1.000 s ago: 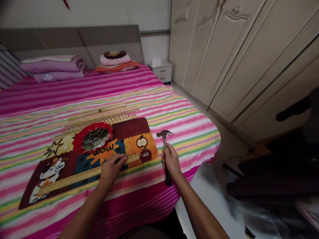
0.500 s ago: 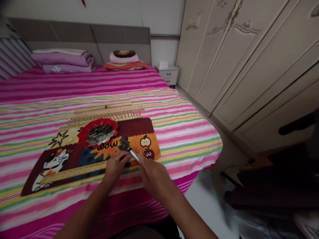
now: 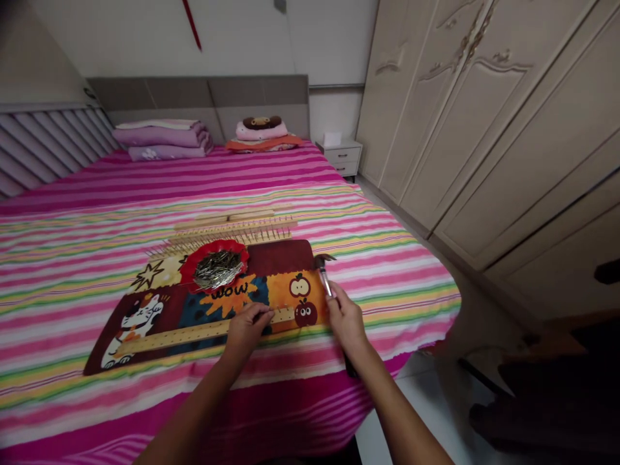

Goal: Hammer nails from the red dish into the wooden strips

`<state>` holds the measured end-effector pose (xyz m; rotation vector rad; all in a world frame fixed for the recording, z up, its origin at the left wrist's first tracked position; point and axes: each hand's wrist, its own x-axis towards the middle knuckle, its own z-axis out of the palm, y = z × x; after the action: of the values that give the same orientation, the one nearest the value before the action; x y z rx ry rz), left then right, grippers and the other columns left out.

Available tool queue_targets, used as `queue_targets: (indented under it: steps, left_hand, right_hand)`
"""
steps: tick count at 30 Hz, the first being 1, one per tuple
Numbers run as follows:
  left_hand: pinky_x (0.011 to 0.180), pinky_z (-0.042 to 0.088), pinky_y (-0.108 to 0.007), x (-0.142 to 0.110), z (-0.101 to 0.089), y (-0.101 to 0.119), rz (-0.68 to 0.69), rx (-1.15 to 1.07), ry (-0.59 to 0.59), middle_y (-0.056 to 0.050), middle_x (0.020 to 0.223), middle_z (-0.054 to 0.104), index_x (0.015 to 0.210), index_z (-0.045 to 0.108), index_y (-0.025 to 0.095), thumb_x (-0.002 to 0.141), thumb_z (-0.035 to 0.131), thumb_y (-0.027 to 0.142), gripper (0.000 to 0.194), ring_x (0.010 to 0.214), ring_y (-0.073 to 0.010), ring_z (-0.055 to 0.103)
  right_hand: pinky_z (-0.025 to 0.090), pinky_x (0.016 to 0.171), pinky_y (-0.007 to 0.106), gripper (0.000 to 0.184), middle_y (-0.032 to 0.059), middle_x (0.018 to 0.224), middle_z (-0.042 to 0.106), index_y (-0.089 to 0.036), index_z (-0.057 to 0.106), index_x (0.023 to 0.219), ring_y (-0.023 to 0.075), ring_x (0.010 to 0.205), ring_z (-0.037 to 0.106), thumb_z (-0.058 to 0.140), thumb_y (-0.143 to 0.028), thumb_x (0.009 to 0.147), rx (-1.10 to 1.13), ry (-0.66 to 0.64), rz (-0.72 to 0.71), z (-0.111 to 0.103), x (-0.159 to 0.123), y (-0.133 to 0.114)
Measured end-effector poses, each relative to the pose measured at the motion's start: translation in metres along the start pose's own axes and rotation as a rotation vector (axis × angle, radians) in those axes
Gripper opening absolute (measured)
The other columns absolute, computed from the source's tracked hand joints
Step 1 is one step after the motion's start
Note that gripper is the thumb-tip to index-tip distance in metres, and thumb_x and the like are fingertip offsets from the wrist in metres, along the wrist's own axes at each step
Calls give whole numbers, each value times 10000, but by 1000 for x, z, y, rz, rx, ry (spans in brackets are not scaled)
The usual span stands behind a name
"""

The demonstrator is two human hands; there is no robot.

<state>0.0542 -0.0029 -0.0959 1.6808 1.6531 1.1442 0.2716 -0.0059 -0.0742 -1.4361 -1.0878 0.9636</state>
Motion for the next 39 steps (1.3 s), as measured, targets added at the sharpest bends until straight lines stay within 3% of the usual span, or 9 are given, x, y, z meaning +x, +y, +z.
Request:
queue_targets:
  steps: [5, 8, 10, 13, 18, 24, 30, 36, 39]
  left_hand:
    - [642, 482, -264, 2, -13, -3, 22, 10, -19, -25, 775, 657, 774, 682, 214, 704, 557, 313, 174, 658, -137, 585]
    - [710, 480, -275, 20, -44, -4, 43, 151, 79, -33, 833, 678, 807, 685, 217, 746, 517, 323, 208, 761, -158, 610]
    - [741, 471, -284, 39, -69, -5, -31, 333, 165, -43, 871, 686, 841, 688, 211, 766, 500, 313, 226, 799, -174, 613]
    - [776, 451, -296, 72, -95, -9, -137, 617, 147, -70, 946, 692, 886, 698, 195, 777, 498, 294, 248, 886, -211, 612]
    - [702, 429, -260, 108, -98, -22, -233, 818, -85, -67, 959, 704, 896, 713, 209, 753, 525, 261, 242, 849, -201, 624]
    - [593, 382, -229, 114, -97, -25, -228, 811, -111, -23, 729, 701, 730, 689, 229, 736, 549, 277, 148, 705, -166, 615]
    - [588, 375, -256, 111, -110, -26, -193, 619, 79, -33, 657, 670, 648, 640, 212, 700, 550, 284, 126, 642, -175, 582]
    - [496, 340, -224, 112, -115, -32, -359, -10, 171, 43, 504, 550, 611, 600, 180, 573, 640, 304, 136, 469, -98, 451]
    - [470, 356, -214, 113, -115, -34, -397, -142, 178, 51, 495, 536, 647, 581, 166, 541, 668, 335, 218, 437, -81, 443]
  right_hand:
    - [282, 263, 176, 461, -109, 460, 453, -175, 564, 1111, 66, 276, 349, 533, -408, 716, 175, 67, 132, -5, 22, 37]
    - [306, 264, 170, 443, -105, 477, 478, -191, 553, 1073, 69, 300, 385, 577, -407, 687, 275, 77, 189, -9, 24, 45]
    - [310, 261, 170, 423, -103, 477, 489, -198, 550, 1046, 71, 305, 391, 596, -397, 675, 327, 77, 218, -10, 25, 47]
    - [309, 255, 165, 399, -106, 477, 494, -209, 542, 1024, 69, 306, 393, 607, -378, 668, 376, 80, 245, -11, 27, 48]
    - [314, 239, 163, 385, -110, 471, 492, -208, 532, 1014, 70, 304, 390, 598, -349, 662, 404, 83, 260, -11, 28, 47]
    - [317, 242, 159, 404, -107, 480, 494, -198, 534, 1040, 66, 307, 397, 592, -338, 666, 403, 84, 264, -11, 27, 45]
    - [311, 234, 163, 382, -111, 456, 487, -195, 536, 1025, 69, 295, 381, 581, -325, 669, 396, 84, 265, -11, 27, 45]
    - [318, 246, 163, 383, -108, 475, 495, -198, 538, 1033, 68, 306, 394, 580, -332, 677, 396, 92, 255, -11, 25, 44]
    - [307, 249, 159, 378, -108, 477, 491, -199, 545, 1021, 65, 306, 396, 595, -347, 676, 396, 92, 253, -11, 25, 45]
